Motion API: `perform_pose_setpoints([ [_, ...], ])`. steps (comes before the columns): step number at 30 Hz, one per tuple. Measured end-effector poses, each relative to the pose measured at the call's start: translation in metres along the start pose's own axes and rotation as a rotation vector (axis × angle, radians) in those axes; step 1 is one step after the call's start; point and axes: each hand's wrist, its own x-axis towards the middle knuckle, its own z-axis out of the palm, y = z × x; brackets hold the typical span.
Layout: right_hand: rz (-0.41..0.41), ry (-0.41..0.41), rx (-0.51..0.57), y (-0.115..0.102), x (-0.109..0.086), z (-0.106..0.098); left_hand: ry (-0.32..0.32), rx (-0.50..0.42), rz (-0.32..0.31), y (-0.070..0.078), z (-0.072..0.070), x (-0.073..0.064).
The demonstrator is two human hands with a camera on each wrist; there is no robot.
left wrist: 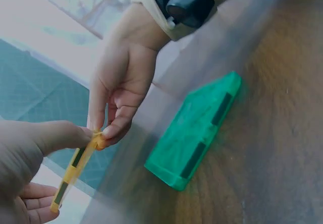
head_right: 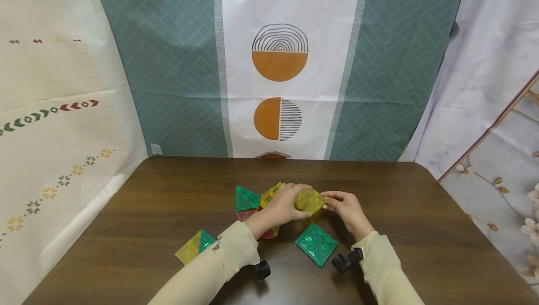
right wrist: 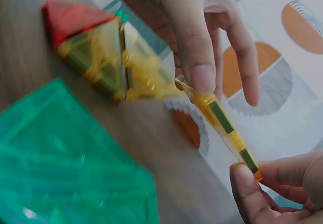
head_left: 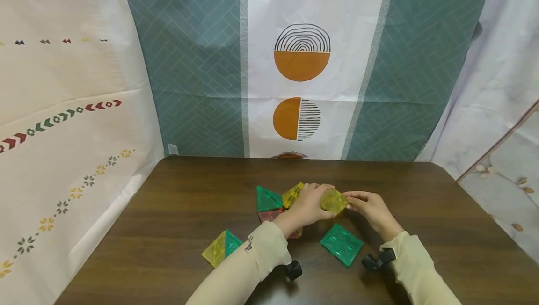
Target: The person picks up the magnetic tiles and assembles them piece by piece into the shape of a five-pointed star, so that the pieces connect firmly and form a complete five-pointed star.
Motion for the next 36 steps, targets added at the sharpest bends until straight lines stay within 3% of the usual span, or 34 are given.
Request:
perform_pose_setpoints([
  [5, -0.01, -0.023, 0.101, -0.012, -0.003, 0.001, 0.101, -0.09, 0.023, 0.0, -0.011, -0.01],
  [13, -0.026, -0.09, 0.147, -0.026, -0.007, 0.01, 0.245, -0.173, 0.025, -0.002, -0.021, -0.033],
  [17, -0.029, -0.11, 0.2, -0.032, -0.009, 0.016, 0.26, -0.351, -0.02, -0.004, -0.029, -0.041],
  [23, -0.041, -0.128, 0.233, -0.037, -0.011, 0.024, 0.283, -0.688, -0.141, -0.013, -0.039, -0.048],
  [26, -0.042, -0.137, 0.241, -0.039, -0.013, 0.027, 0.276, -0.808, -0.184, -0.017, -0.043, -0.051],
  [32, -0.059, -0.167, 0.212, -0.042, -0.015, 0.03, 0.211, -0.98, -0.268, -0.025, -0.044, -0.059],
  [36, -0.078, -0.194, 0.21, -0.04, -0.016, 0.034, 0.179, -0.957, -0.274, -0.028, -0.042, -0.067],
])
